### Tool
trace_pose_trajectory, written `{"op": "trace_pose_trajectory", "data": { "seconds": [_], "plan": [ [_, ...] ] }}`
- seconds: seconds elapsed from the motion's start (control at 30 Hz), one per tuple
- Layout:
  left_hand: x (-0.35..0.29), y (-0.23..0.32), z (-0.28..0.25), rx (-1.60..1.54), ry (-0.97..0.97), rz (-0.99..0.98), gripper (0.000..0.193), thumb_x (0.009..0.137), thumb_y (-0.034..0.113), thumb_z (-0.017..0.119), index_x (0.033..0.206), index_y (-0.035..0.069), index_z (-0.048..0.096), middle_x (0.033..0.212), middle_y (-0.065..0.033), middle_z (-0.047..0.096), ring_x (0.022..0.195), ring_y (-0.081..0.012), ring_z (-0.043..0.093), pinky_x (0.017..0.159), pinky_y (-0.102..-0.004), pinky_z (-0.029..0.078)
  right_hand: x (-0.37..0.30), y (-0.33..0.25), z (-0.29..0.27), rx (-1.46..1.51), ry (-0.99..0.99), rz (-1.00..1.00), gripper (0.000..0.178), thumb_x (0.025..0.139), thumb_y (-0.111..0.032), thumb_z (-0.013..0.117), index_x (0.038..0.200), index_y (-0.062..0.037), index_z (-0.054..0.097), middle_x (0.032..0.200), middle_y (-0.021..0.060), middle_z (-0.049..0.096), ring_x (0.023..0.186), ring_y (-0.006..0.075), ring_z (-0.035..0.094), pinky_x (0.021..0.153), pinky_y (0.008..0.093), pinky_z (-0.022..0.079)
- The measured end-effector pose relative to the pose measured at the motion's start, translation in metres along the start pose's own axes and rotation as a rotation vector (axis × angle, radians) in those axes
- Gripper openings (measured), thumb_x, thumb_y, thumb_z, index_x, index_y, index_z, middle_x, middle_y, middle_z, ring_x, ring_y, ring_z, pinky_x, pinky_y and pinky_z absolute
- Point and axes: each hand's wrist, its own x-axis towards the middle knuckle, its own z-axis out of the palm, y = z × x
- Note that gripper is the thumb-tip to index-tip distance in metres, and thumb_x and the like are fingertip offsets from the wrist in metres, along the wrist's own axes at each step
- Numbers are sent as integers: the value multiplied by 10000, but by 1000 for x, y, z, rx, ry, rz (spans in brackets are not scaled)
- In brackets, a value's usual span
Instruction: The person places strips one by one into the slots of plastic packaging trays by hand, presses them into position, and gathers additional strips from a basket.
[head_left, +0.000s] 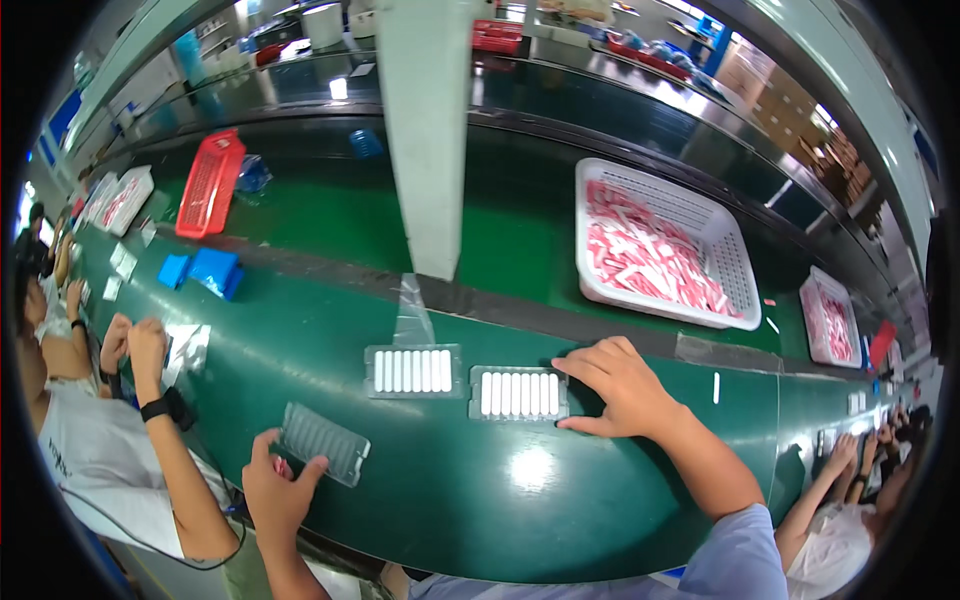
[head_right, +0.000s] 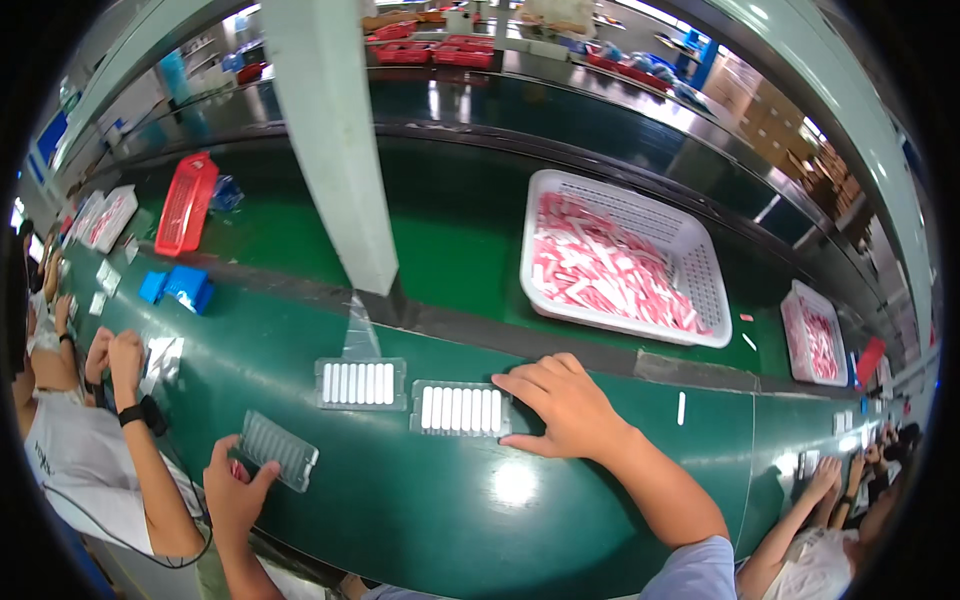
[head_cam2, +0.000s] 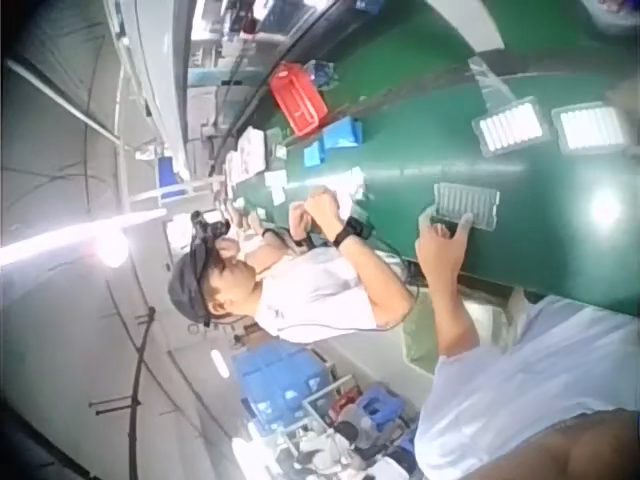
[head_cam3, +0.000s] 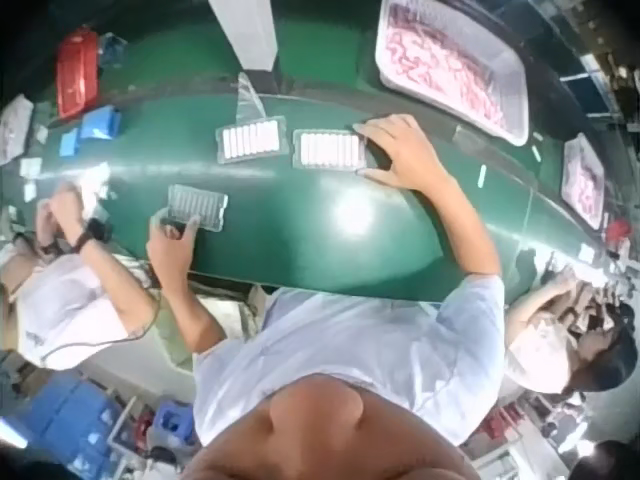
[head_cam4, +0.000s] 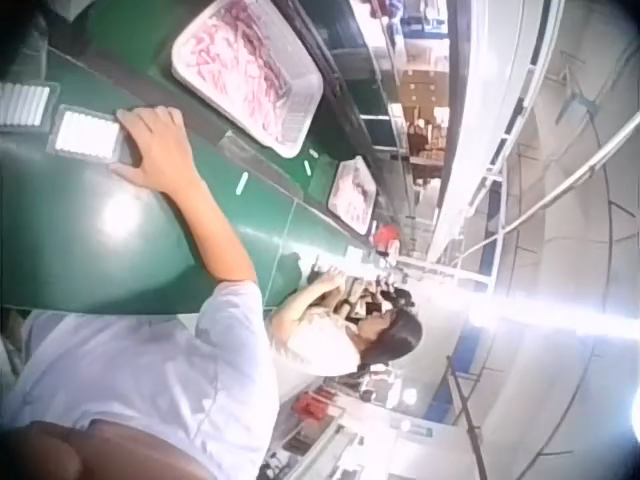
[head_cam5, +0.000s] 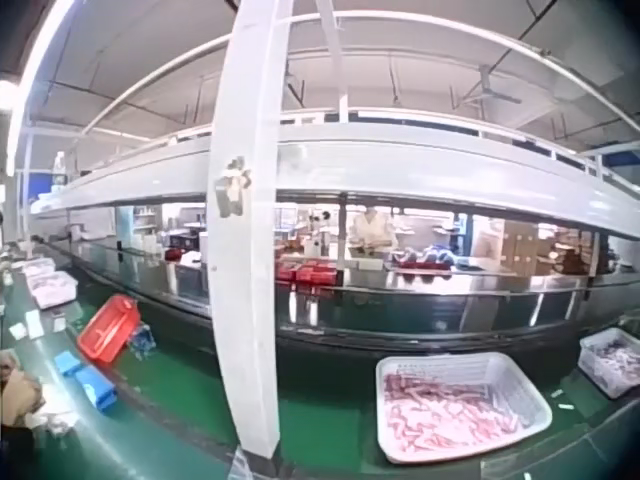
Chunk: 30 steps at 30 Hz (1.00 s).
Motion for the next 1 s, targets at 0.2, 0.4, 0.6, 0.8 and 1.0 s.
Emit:
{"op": "trace_pose_trajectory", "data": {
  "seconds": [0.2,0.4,0.6,0.8,1.0],
  "plan": [
    [-54,34,18,117,-144,92,662,544,458,993,855,68,558,590,-16,500,504,-195,515,510,-339,441,14,4,19,150,53,40,827,730,-428,855,1400,-50,553,1206,121,650,1104,326,581,1001,447,405],
    [-83,92,52,149,-514,474,615,649,606,895,759,109,550,585,3,557,493,-207,597,482,-350,469,65,-28,50,161,54,10,871,736,-466,841,1434,-54,522,1193,131,642,1133,315,566,995,446,400],
    [-96,135,82,-13,-559,846,510,806,545,819,754,103,570,572,13,552,506,-162,616,485,-321,474,64,-72,46,191,254,-176,727,787,-406,808,1369,-53,551,1200,127,604,1114,290,555,966,417,401],
    [-50,124,64,-1538,-1120,-279,217,1014,236,648,1148,74,595,711,13,491,572,-100,413,488,-271,349,-65,-78,6,212,50,-87,623,843,-419,766,1318,-58,585,1207,122,594,1110,284,563,957,414,419],
    [-41,163,92,-1518,-1058,-491,309,1052,190,583,1318,45,523,914,11,497,721,-90,439,583,-234,369,-127,-104,19,258,67,103,590,830,-374,798,1297,-65,610,1205,119,614,1191,311,564,1025,443,430]
  ]
}}
